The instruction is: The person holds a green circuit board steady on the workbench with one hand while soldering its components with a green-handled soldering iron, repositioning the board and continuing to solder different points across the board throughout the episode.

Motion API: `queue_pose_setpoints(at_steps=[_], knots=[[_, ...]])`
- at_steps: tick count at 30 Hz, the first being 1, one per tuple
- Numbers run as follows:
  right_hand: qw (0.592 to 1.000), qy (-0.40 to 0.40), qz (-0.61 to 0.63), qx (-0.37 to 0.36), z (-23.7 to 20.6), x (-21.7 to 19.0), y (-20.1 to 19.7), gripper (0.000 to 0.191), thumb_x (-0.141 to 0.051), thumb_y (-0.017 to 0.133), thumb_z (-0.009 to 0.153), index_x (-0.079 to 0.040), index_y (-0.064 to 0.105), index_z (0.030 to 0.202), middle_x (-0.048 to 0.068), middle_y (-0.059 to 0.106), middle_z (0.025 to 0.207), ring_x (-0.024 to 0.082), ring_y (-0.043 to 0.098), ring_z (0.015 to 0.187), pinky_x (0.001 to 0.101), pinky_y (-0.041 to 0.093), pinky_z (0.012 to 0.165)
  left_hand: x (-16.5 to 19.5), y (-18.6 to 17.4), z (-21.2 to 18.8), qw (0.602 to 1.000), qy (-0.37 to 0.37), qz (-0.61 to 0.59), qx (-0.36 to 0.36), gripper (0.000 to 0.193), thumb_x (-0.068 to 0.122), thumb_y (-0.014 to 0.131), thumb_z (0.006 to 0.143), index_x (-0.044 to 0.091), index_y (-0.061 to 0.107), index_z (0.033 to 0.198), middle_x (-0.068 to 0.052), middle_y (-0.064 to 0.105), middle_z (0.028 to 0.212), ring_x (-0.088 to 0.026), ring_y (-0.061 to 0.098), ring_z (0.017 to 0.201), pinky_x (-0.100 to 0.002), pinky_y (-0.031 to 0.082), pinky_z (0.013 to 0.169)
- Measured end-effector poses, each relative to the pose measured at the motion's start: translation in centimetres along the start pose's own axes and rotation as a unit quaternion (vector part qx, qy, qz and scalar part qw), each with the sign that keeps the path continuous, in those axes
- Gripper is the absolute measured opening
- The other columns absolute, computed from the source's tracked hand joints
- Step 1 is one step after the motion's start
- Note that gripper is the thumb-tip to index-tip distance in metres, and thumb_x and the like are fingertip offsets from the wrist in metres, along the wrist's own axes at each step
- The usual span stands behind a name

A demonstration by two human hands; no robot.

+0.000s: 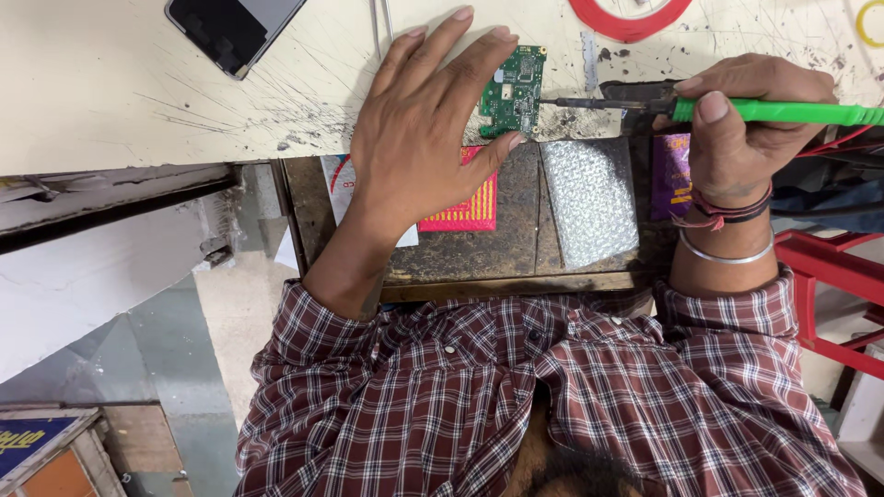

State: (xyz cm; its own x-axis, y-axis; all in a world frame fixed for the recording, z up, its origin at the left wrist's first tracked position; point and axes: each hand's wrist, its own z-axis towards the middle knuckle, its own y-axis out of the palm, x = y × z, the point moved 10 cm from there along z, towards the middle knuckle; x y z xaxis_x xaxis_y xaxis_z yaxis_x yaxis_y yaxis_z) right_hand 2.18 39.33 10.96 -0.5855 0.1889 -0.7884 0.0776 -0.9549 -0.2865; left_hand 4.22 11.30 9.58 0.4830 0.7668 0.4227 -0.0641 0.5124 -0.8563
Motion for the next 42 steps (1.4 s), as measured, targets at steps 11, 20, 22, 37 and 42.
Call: queue_pose_setpoints(at_steps=[11, 20, 22, 37, 42], knots=[[0.999, 0.027, 0.016, -0.008, 0.4, -0.3, 0.2, 0.040, -0.026, 0.069, 0.119, 0.011, 0.068, 0.104, 0.020, 0.070, 0.089, 0.022, 0.072, 0.068, 0.0273, 0.060, 0.062, 0.1, 0.4, 0.0, 1.000, 0.002, 0.004, 0.004, 0.073, 0.053, 0.075, 0.105, 0.021, 0.041, 0.161, -0.001, 0.055, 0.159, -0.022, 0.034, 0.157, -0.045, 0.021, 0.134], [0.998, 0.050, 0.018, 0.023, -0.3, 0.6, -0.4, 0.038, -0.020, 0.071, 0.116, 0.013, 0.067, 0.101, 0.024, 0.071, 0.091, 0.024, 0.067, 0.065, 0.0305, 0.058, 0.061, 0.2, 0.0, -0.2, 1.000, 0.000, -0.003, 0.007, 0.072, 0.052, 0.076, 0.106, 0.020, 0.042, 0.160, -0.001, 0.056, 0.159, -0.022, 0.034, 0.157, -0.045, 0.021, 0.134], [0.998, 0.057, 0.021, 0.020, -0.3, 0.5, -0.4, 0.036, -0.021, 0.070, 0.117, 0.012, 0.067, 0.103, 0.022, 0.070, 0.090, 0.022, 0.067, 0.064, 0.0289, 0.058, 0.061, 0.2, -0.1, -0.2, 1.000, 0.001, -0.001, 0.009, 0.072, 0.053, 0.076, 0.106, 0.020, 0.042, 0.161, -0.001, 0.056, 0.159, -0.022, 0.034, 0.157, -0.045, 0.021, 0.134], [0.999, 0.040, 0.010, 0.008, -0.7, 0.5, -0.5, 0.034, -0.019, 0.068, 0.119, 0.011, 0.063, 0.104, 0.022, 0.071, 0.095, 0.021, 0.069, 0.067, 0.0280, 0.060, 0.063, 0.3, 0.1, -0.1, 1.000, 0.003, 0.001, 0.011, 0.073, 0.051, 0.078, 0.104, 0.020, 0.043, 0.160, -0.002, 0.055, 0.159, -0.022, 0.034, 0.156, -0.045, 0.022, 0.134], [0.999, 0.038, 0.016, 0.003, -0.3, -0.2, 0.1, 0.035, -0.019, 0.068, 0.121, 0.012, 0.063, 0.105, 0.022, 0.070, 0.096, 0.023, 0.070, 0.069, 0.0296, 0.062, 0.064, 0.2, 0.3, -0.2, 1.000, 0.001, -0.002, 0.011, 0.073, 0.051, 0.078, 0.104, 0.020, 0.042, 0.160, -0.001, 0.055, 0.159, -0.022, 0.034, 0.156, -0.045, 0.022, 0.134]])
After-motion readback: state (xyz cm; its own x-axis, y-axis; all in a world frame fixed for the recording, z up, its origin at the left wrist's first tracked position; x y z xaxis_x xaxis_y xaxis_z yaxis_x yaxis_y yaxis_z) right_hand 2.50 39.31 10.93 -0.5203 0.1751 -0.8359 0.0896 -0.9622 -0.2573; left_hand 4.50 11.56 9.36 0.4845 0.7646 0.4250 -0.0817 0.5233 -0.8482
